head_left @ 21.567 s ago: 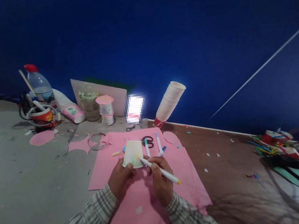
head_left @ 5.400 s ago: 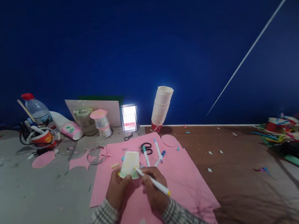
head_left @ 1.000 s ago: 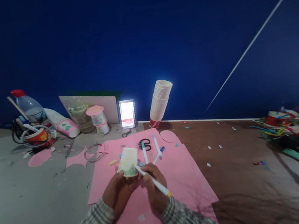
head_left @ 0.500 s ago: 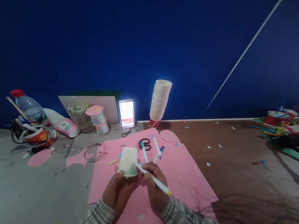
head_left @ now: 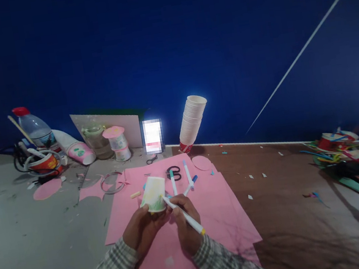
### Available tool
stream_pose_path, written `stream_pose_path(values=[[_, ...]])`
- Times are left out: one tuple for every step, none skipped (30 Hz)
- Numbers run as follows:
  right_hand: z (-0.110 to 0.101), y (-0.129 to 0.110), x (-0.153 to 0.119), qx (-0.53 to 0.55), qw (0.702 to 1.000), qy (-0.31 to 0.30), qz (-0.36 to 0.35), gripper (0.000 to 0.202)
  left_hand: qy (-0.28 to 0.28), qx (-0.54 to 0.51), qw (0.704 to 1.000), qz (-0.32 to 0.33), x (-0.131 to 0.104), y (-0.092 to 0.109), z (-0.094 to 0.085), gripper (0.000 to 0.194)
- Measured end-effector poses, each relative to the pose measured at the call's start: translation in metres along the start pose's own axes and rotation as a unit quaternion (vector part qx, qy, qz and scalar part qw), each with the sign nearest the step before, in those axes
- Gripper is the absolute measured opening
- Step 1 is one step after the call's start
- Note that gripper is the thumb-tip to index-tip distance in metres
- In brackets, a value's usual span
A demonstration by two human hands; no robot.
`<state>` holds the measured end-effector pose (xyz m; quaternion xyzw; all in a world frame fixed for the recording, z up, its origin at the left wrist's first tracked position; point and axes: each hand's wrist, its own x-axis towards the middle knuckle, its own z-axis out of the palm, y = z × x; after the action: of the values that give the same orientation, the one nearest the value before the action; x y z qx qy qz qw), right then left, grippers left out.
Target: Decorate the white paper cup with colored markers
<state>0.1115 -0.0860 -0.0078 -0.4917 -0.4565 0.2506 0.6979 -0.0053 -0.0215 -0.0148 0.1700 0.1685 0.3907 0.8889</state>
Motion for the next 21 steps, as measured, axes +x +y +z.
stream_pose_path(values=[[0.0, -0.0001, 0.0, -0.001, 1.0, 0.0, 0.0, 0.016, 0.0, 0.001, 1.0, 0.001, 0.0002, 0.0001, -0.0003, 0.036], [-0.0001, -0.0004, 0.0001, -0.001, 1.0, 0.0, 0.001, 0.016, -0.001, 0.001, 1.0, -0.001, 0.0003, 0.0003, -0.0006, 0.036], [-0.0002, -0.0007, 0.0002, -0.001, 1.0, 0.001, 0.002, 0.016, -0.003, 0.001, 1.0, -0.004, 0.0005, 0.0004, -0.0009, 0.037], [-0.0004, -0.0012, 0.0003, -0.002, 1.0, 0.002, 0.005, 0.016, -0.005, 0.0, 1.0, -0.007, 0.0007, 0.0004, -0.0012, 0.037], [-0.0005, -0.0017, 0.0004, -0.003, 1.0, 0.002, 0.008, 0.015, -0.006, -0.003, 1.0, -0.009, 0.0009, 0.0005, -0.0014, 0.038], [-0.0007, -0.0022, 0.0005, -0.004, 1.0, 0.0, 0.012, 0.015, -0.006, -0.006, 1.0, -0.011, 0.0011, 0.0005, -0.0017, 0.038], [-0.0008, -0.0026, 0.0005, -0.004, 1.0, -0.003, 0.015, 0.016, -0.005, -0.01, 1.0, -0.01, 0.0012, 0.0005, -0.0019, 0.038], [-0.0008, -0.0028, 0.0004, -0.003, 1.0, -0.006, 0.015, 0.016, -0.004, -0.011, 1.0, -0.01, 0.0012, 0.0004, -0.0023, 0.037], [-0.0007, -0.0028, 0.0003, 0.0, 1.0, -0.008, 0.014, 0.016, -0.002, -0.011, 1.0, -0.009, 0.0012, 0.0004, -0.0027, 0.036], [-0.0006, -0.0025, 0.0001, 0.002, 1.0, -0.01, 0.01, 0.016, 0.0, -0.009, 1.0, -0.007, 0.0012, 0.0003, -0.0031, 0.035], [-0.0003, -0.0021, -0.0001, 0.003, 1.0, -0.01, 0.005, 0.016, 0.002, -0.006, 1.0, -0.005, 0.0012, 0.0002, -0.0036, 0.035], [0.0, -0.0015, -0.0003, 0.004, 1.0, -0.009, 0.001, 0.016, 0.004, -0.002, 1.0, -0.003, 0.0011, 0.0001, -0.004, 0.035], [0.0002, -0.0009, -0.0005, 0.004, 1.0, -0.008, -0.001, 0.016, 0.007, 0.003, 1.0, -0.001, 0.001, -0.0001, -0.0043, 0.034], [0.0005, -0.0004, -0.0007, 0.005, 1.0, -0.009, 0.0, 0.017, 0.011, 0.008, 1.0, 0.002, 0.0009, -0.0002, -0.0043, 0.034], [0.0006, 0.0, -0.0008, 0.006, 1.0, -0.009, 0.002, 0.017, 0.016, 0.014, 1.0, 0.005, 0.0007, -0.0003, -0.0042, 0.035], [0.0006, 0.0, -0.0008, 0.008, 1.0, -0.01, 0.003, 0.017, 0.02, 0.02, 1.0, 0.007, 0.0004, -0.0005, -0.0037, 0.035], [0.0006, -0.0002, -0.0007, 0.01, 1.0, -0.009, 0.003, 0.017, 0.023, 0.026, 0.999, 0.009, 0.0002, -0.0005, -0.0031, 0.035], [0.0004, -0.0008, -0.0006, 0.011, 1.0, -0.009, 0.001, 0.017, 0.027, 0.031, 0.999, 0.011, -0.0001, -0.0006, -0.0024, 0.035], [0.0001, -0.0016, -0.0004, 0.01, 1.0, -0.011, 0.0, 0.018, 0.029, 0.034, 0.999, 0.014, -0.0003, -0.0006, -0.0017, 0.035], [-0.0002, -0.0025, -0.0001, 0.008, 1.0, -0.014, -0.001, 0.018, 0.03, 0.035, 0.999, 0.016, -0.0004, -0.0006, -0.0011, 0.035], [-0.0005, -0.0034, 0.0001, 0.005, 1.0, -0.019, 0.0, 0.018, 0.03, 0.035, 0.999, 0.017, -0.0003, -0.0006, -0.0006, 0.035]])
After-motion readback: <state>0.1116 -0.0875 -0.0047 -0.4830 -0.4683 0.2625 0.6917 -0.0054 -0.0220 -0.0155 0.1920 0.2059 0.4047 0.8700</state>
